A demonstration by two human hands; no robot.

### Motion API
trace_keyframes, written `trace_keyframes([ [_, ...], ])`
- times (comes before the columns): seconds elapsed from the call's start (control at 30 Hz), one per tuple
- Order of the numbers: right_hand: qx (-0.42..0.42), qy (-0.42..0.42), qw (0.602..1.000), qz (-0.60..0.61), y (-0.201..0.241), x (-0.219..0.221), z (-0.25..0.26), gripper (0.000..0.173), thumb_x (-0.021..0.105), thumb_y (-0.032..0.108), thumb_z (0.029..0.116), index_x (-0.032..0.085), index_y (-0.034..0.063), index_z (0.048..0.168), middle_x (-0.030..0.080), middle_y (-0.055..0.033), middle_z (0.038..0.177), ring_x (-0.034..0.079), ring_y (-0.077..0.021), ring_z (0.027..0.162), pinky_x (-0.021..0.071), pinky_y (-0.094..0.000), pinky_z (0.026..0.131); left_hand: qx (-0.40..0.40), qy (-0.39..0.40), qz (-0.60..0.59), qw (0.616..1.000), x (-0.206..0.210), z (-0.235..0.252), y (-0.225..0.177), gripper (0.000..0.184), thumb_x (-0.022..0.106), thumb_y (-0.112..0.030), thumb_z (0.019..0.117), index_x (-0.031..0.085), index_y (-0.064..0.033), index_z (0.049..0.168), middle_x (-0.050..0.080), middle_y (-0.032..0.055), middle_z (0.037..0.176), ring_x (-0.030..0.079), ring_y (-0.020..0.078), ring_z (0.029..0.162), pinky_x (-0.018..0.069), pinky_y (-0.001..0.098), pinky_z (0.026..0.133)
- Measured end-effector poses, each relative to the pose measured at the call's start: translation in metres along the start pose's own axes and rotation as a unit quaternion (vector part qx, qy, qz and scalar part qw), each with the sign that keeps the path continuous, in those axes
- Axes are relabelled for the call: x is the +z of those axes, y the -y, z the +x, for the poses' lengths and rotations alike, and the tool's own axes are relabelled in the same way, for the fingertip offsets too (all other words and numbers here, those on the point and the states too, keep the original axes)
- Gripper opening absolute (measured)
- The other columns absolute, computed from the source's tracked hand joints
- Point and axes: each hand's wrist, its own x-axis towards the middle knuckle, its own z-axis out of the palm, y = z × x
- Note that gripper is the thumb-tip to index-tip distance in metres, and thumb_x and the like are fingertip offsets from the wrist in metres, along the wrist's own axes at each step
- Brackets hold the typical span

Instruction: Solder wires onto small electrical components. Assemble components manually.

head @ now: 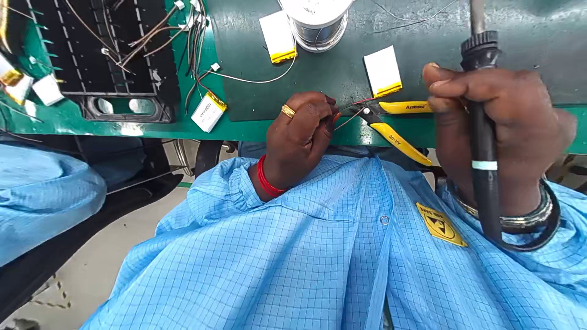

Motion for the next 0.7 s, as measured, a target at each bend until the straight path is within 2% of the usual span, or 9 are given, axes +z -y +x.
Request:
trace_keyframes([
  [0.1,0.026,0.022,0.998,-0.048,0.007,0.005,0.008,0.022,0.063,0.012,0.1012,0.061,-0.0019,0.117,0.072,-0.0192,0.115,0.070,-0.0277,0.114,0.0568,-0.0403,0.092,0.003,0.003,-0.027,1.000,0.002,0.001,-0.003,0.011,0.062,-0.004,0.0997,0.064,0.0071,0.100,0.066,0.0176,0.105,0.066,0.0106,0.096,0.0541,0.0178,0.085],
  [0.23,0.030,-0.062,0.997,-0.040,0.011,0.013,0.007,0.013,0.062,0.006,0.0998,0.063,-0.0037,0.109,0.074,-0.0208,0.112,0.072,-0.0280,0.113,0.0590,-0.0392,0.095,0.020,0.028,-0.055,0.998,0.007,0.003,-0.008,0.011,0.062,-0.005,0.0998,0.065,0.0059,0.099,0.069,0.0166,0.098,0.068,0.0119,0.090,0.0562,0.0205,0.081],
  [0.37,0.027,-0.067,0.997,-0.002,0.009,0.011,0.000,0.009,0.062,0.002,0.0976,0.063,-0.0050,0.104,0.074,-0.0207,0.109,0.072,-0.0268,0.112,0.0595,-0.0371,0.096,0.064,0.061,-0.037,0.995,0.011,0.003,-0.011,0.010,0.062,-0.004,0.0973,0.068,0.0035,0.097,0.073,0.0168,0.096,0.071,0.0175,0.094,0.0559,0.0267,0.085],
  [0.6,0.040,-0.090,0.994,0.038,0.003,-0.002,-0.004,0.010,0.062,0.002,0.0990,0.061,-0.0048,0.107,0.072,-0.0170,0.114,0.072,-0.0204,0.110,0.0605,-0.0338,0.095,0.113,0.129,-0.046,0.984,0.025,0.010,-0.017,0.012,0.061,-0.003,0.0973,0.070,0.0029,0.102,0.076,0.0165,0.099,0.073,0.0212,0.091,0.0544,0.0339,0.078],
  [0.7,0.046,-0.094,0.994,0.042,0.002,-0.002,-0.008,0.009,0.060,0.002,0.1000,0.060,-0.0050,0.105,0.073,-0.0170,0.111,0.073,-0.0193,0.106,0.0608,-0.0325,0.091,0.126,0.146,-0.038,0.980,0.026,0.012,-0.018,0.011,0.061,-0.004,0.0967,0.070,0.0015,0.099,0.075,0.0145,0.095,0.071,0.0201,0.086,0.0522,0.0333,0.076],
])
